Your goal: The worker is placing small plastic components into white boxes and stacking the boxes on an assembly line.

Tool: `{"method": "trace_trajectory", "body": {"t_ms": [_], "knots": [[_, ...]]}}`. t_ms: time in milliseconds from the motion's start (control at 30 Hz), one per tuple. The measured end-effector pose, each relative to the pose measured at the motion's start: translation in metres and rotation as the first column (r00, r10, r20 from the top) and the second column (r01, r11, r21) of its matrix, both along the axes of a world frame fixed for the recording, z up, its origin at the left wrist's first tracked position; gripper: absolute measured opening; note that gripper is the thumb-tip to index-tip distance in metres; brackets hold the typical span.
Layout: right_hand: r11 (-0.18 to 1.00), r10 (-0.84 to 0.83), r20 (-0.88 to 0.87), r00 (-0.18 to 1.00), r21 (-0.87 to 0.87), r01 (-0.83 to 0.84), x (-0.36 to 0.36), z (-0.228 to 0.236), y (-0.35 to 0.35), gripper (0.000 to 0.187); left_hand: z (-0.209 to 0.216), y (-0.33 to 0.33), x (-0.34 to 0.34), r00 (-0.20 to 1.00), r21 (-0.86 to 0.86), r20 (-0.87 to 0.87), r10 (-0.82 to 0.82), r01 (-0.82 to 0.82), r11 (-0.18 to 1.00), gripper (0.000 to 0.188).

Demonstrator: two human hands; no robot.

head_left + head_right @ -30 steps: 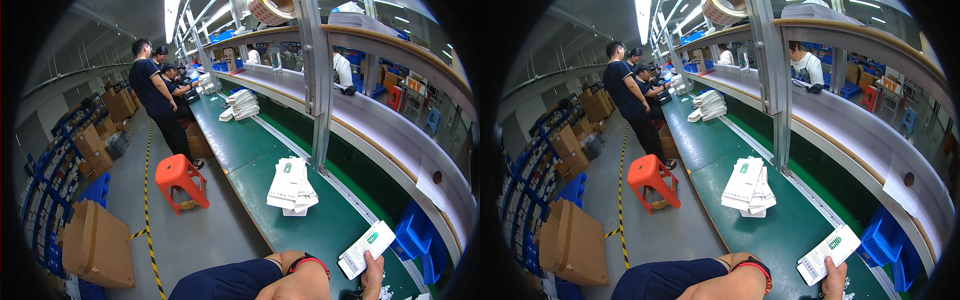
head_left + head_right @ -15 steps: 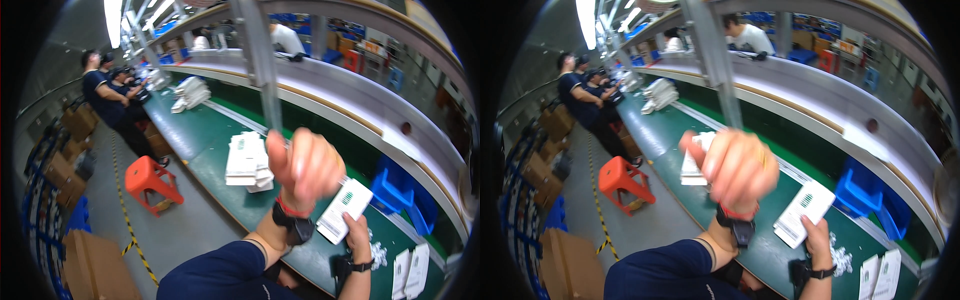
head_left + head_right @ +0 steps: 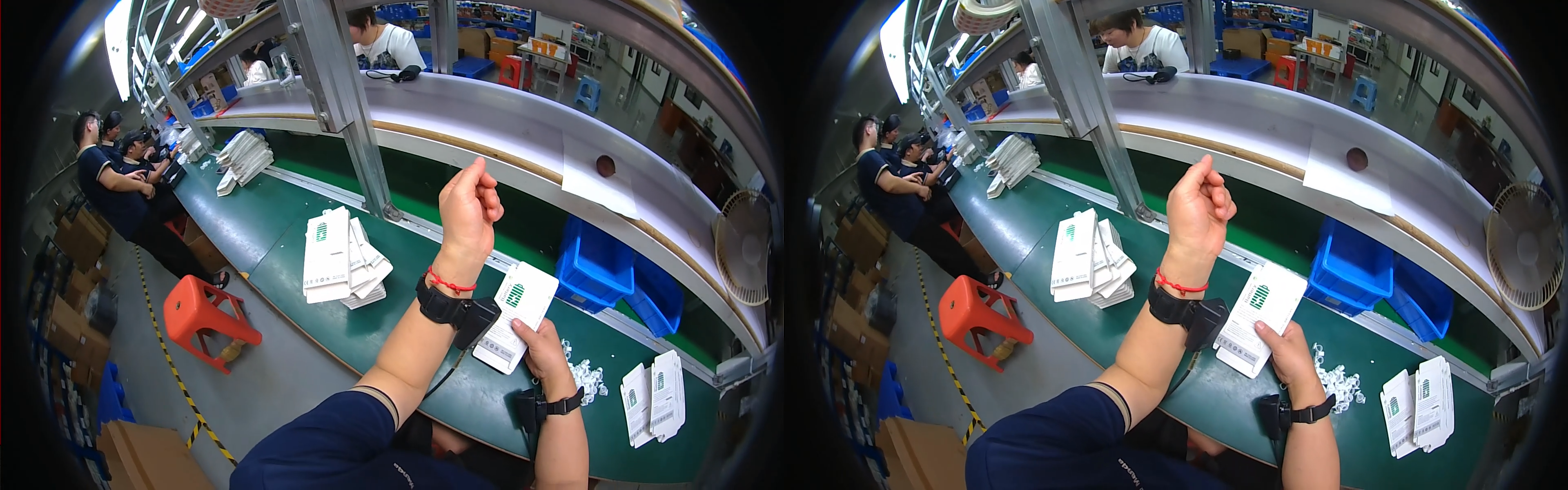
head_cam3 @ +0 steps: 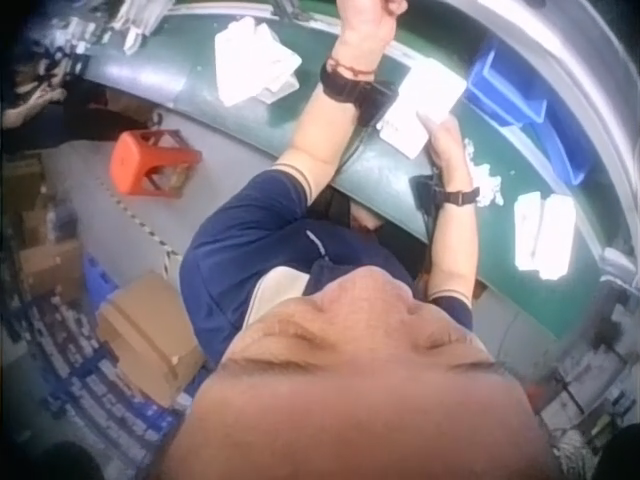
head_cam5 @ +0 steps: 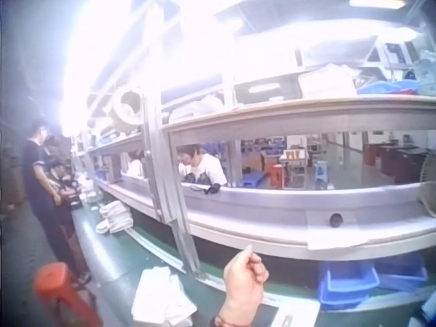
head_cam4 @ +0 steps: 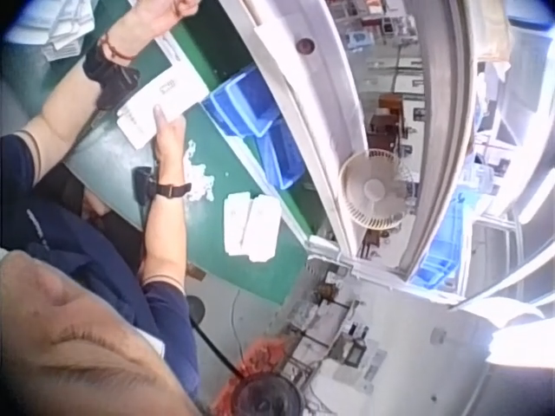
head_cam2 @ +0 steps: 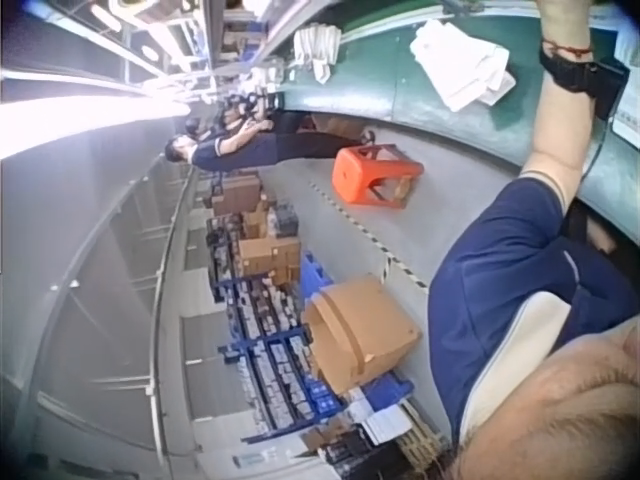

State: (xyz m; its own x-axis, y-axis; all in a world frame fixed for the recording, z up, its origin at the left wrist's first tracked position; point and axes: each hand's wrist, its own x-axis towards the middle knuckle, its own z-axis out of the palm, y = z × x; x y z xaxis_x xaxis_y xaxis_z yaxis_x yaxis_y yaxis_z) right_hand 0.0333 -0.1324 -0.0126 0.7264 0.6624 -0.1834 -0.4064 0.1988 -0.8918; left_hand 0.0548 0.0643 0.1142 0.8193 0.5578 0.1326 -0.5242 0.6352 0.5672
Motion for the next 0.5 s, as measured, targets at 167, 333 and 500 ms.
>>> {"method": "trace_trajectory", "body": {"t_ms": [167, 333, 500], "knots": [[1.0, 0.01, -0.016, 1.0, 0.014, -0.01, 0.0003, 0.0015, 0.0012, 0.03, 0.0039, -0.0014, -0.0041, 0.994, 0.125, 0.012, 0.108, -0.109, 0.986, 0.028], [1.0, 0.012, -0.017, 1.0, 0.024, -0.011, 0.0003, -0.0003, 0.0016, 0.03, 0.0028, -0.0017, -0.003, 0.994, 0.137, 0.009, 0.107, -0.107, 0.985, 0.028], [1.0, 0.006, -0.015, 1.0, 0.022, -0.005, 0.0001, 0.0008, 0.0008, 0.03, 0.0001, -0.0033, 0.0003, 0.994, 0.145, 0.014, 0.108, -0.109, 0.983, 0.028]]}}
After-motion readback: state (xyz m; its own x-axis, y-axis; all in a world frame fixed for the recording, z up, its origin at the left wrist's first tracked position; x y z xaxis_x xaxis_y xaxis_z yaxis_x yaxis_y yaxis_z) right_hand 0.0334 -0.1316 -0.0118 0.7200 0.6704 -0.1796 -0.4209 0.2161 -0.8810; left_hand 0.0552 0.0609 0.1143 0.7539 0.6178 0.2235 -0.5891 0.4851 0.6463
